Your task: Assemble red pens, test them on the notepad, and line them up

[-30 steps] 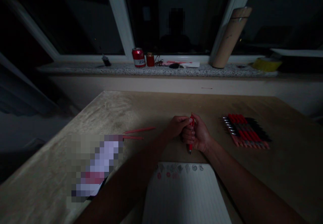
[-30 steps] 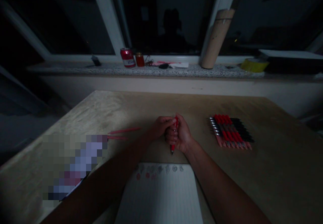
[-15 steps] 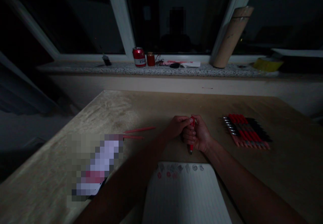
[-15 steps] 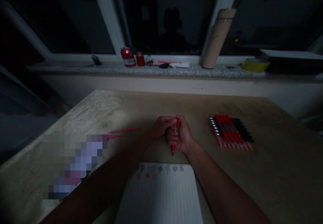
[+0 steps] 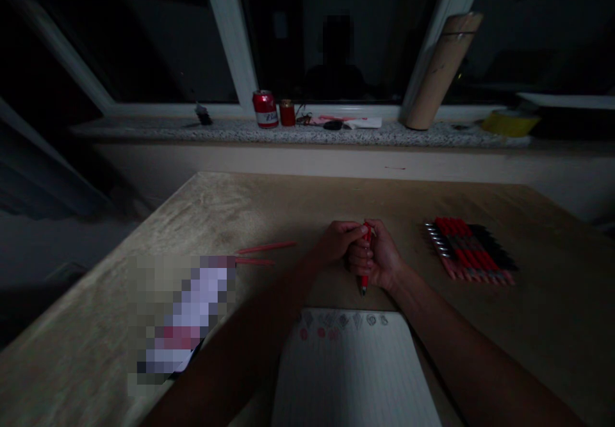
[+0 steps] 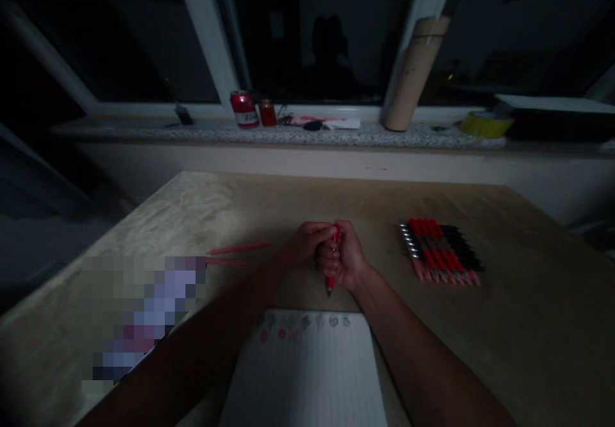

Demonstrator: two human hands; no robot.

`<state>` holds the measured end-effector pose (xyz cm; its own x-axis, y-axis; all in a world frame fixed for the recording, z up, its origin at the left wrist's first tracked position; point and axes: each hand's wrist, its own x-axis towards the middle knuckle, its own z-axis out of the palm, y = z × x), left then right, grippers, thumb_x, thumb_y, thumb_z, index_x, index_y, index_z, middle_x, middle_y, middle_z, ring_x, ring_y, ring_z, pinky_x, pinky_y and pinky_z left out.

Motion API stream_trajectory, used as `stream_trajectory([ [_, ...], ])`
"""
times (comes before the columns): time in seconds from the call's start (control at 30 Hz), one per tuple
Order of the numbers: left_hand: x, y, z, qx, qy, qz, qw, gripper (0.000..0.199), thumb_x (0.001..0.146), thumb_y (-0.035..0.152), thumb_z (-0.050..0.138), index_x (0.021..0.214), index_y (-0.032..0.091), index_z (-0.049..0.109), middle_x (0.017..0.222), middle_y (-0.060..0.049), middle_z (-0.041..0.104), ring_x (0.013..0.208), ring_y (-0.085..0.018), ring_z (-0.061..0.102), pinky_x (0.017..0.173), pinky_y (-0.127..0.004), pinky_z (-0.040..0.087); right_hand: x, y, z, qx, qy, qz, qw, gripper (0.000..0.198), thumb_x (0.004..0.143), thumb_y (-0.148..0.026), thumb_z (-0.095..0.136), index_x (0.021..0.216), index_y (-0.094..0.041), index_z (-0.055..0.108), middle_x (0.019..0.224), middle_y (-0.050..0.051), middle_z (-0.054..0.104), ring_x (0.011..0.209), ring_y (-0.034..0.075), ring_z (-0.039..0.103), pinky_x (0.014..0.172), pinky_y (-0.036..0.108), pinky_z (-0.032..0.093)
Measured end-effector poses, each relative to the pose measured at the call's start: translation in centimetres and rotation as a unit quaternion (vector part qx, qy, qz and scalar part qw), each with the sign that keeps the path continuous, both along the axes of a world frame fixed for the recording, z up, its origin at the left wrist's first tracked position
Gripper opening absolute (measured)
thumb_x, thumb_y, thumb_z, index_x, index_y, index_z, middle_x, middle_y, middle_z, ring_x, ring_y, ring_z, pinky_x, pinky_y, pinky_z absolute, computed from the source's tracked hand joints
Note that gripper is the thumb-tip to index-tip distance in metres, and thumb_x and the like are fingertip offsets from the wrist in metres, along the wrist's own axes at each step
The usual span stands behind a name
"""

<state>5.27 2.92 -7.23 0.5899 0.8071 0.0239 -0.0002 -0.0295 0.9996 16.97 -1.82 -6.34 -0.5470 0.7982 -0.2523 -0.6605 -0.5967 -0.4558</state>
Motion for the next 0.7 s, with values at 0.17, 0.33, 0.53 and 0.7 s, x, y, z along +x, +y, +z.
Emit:
stream_trajectory([
  [0.17, 0.0, -0.1, 0.1, -0.007, 0.001, 0.003, 1.0, 0.038, 0.075, 0.049, 0.057, 0.072, 0.012, 0.06, 0.061, 0.0, 0.058, 0.055, -0.008, 0.052, 0.055, -0.02, 0.038, -0.1, -0.1, 0.1, -0.003, -0.008, -0.005, 1.0, 0.051, 0.081, -0.06, 0.035, 0.048, -0.022, 0.033, 0.035, -0.007, 0.029, 0.03, 0.007, 0.019, 0.028, 0.02, 0.022],
  [0.33, 0.2, 0.0, -0.2, -0.017, -0.005, 0.023, 1.0, 0.039, 0.076, 0.05, 0.055, 0.073, 0.012, 0.06, 0.062, -0.001, 0.058, 0.053, -0.008, 0.051, 0.052, -0.02, 0.038, -0.2, -0.1, 0.2, 0.041, -0.006, -0.03, 0.999, 0.053, 0.081, -0.065, 0.036, 0.052, -0.021, 0.039, 0.039, -0.006, 0.035, 0.033, 0.008, 0.029, 0.033, 0.021, 0.028],
  [0.53, -0.6, 0.5, 0.9, -0.03, 0.046, 0.022, 0.998, 0.039, 0.075, 0.049, 0.054, 0.076, 0.01, 0.062, 0.057, -0.001, 0.057, 0.044, -0.007, 0.048, 0.044, -0.02, 0.036, 0.7, 0.2, 0.9, 0.086, -0.021, -0.188, 0.978, 0.049, 0.086, -0.055, 0.037, 0.053, -0.02, 0.044, 0.049, -0.002, 0.044, 0.045, 0.012, 0.045, 0.046, 0.026, 0.041],
  [0.7, -2.7, 0.3, 3.0, -0.027, 0.194, -0.069, 0.978, 0.045, 0.073, 0.053, 0.054, 0.074, 0.01, 0.066, 0.05, 0.001, 0.053, 0.039, -0.006, 0.042, 0.041, -0.02, 0.03, 1.0, 0.8, 0.3, 0.125, -0.07, -0.303, 0.942, 0.047, 0.083, -0.059, 0.043, 0.056, -0.021, 0.047, 0.057, 0.0, 0.051, 0.056, 0.014, 0.052, 0.055, 0.028, 0.045],
])
